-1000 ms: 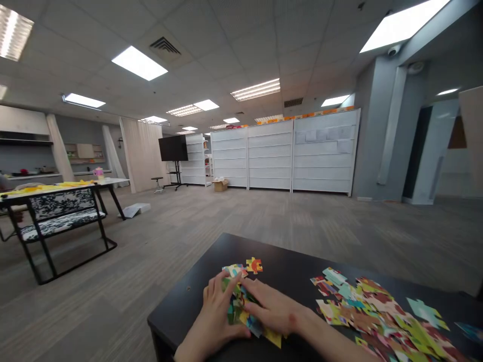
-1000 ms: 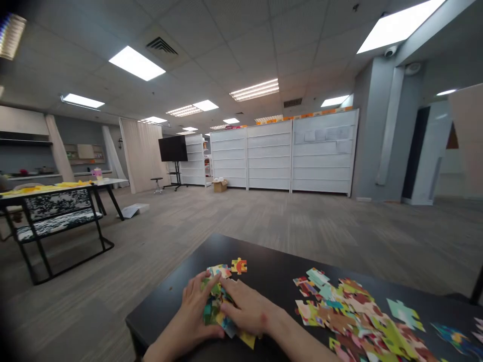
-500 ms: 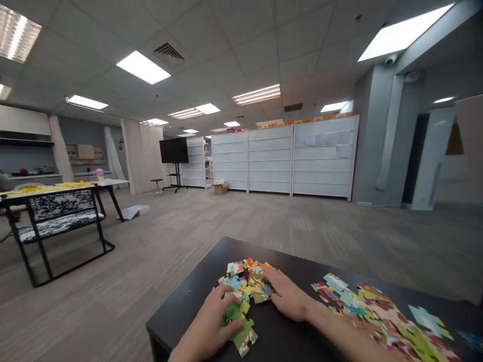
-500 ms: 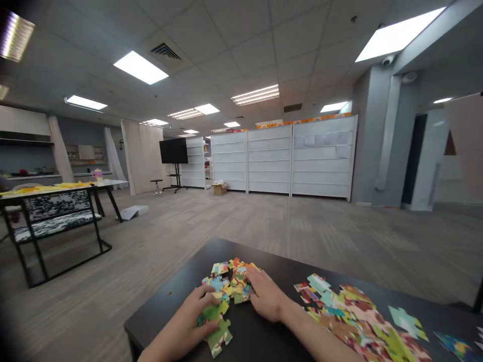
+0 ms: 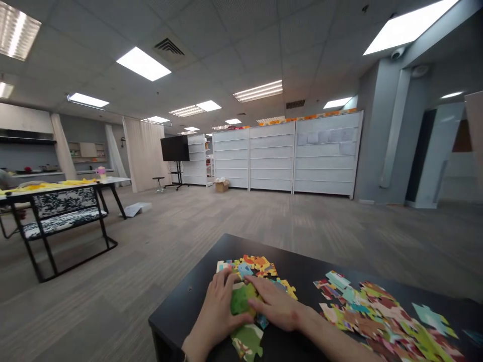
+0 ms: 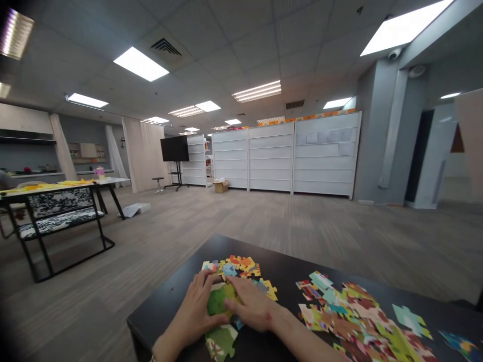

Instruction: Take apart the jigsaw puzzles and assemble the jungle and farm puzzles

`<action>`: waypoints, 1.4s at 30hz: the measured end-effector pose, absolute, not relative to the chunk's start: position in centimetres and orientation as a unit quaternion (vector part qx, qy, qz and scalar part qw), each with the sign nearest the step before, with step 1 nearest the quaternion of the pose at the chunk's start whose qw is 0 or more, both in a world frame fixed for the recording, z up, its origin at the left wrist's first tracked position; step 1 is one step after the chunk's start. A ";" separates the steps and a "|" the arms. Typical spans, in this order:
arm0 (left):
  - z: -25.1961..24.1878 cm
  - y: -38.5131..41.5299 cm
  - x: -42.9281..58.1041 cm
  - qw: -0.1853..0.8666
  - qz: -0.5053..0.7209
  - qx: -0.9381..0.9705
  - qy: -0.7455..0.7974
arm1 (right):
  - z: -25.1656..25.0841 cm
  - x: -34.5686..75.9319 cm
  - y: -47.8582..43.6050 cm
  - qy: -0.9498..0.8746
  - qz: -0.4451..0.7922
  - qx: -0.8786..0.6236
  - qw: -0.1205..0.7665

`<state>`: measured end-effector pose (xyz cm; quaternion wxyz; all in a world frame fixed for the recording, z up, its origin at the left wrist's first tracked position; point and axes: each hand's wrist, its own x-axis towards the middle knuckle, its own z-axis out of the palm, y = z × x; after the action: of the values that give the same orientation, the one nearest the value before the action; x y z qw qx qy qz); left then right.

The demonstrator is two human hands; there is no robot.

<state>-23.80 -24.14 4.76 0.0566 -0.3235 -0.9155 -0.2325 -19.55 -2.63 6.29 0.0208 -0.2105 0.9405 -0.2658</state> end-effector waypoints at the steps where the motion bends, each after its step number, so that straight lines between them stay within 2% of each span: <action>1: 4.6 -24.3 -24.6 0.047 -0.227 -0.317 -0.920 | 6.5 -18.5 -2.2 0.940 -0.271 -0.203 0.028; 7: 4.4 -24.6 -28.3 -0.051 -0.200 -0.315 -0.927 | 6.3 -15.1 -0.8 0.967 -0.221 -0.121 0.026; 10: 4.9 -24.7 -28.4 -0.065 -0.199 -0.334 -0.919 | 5.7 -16.6 0.0 0.981 -0.189 -0.054 -0.003; 14: 5.7 -25.4 -26.7 -0.072 -0.204 -0.382 -0.899 | 5.5 -21.1 0.4 0.983 -0.185 -0.005 0.017; 20: 4.5 -26.4 -24.0 -0.075 -0.213 -0.426 -0.876 | 6.1 -25.8 -3.2 0.973 -0.213 -0.078 0.027; 28: 3.4 -25.8 -23.8 -0.036 -0.206 -0.341 -0.916 | 7.9 -20.8 -3.7 0.937 -0.297 -0.183 -0.017; 31: 3.9 -24.6 -24.9 -0.028 -0.207 -0.336 -0.918 | 7.8 -18.0 -2.7 0.940 -0.294 -0.174 0.012; 35: 4.5 -22.5 -28.2 -0.051 -0.207 -0.339 -0.916 | 7.1 -15.5 -2.3 0.966 -0.212 -0.121 0.084; 42: 5.3 -21.7 -33.8 -0.076 -0.220 -0.356 -0.905 | 6.0 -16.8 -0.1 0.984 -0.172 -0.045 0.027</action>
<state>-33.79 -21.68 5.29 -0.0765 -0.3558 -0.9051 -0.2200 -16.77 -0.13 6.03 0.0268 -0.0449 0.9838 -0.1717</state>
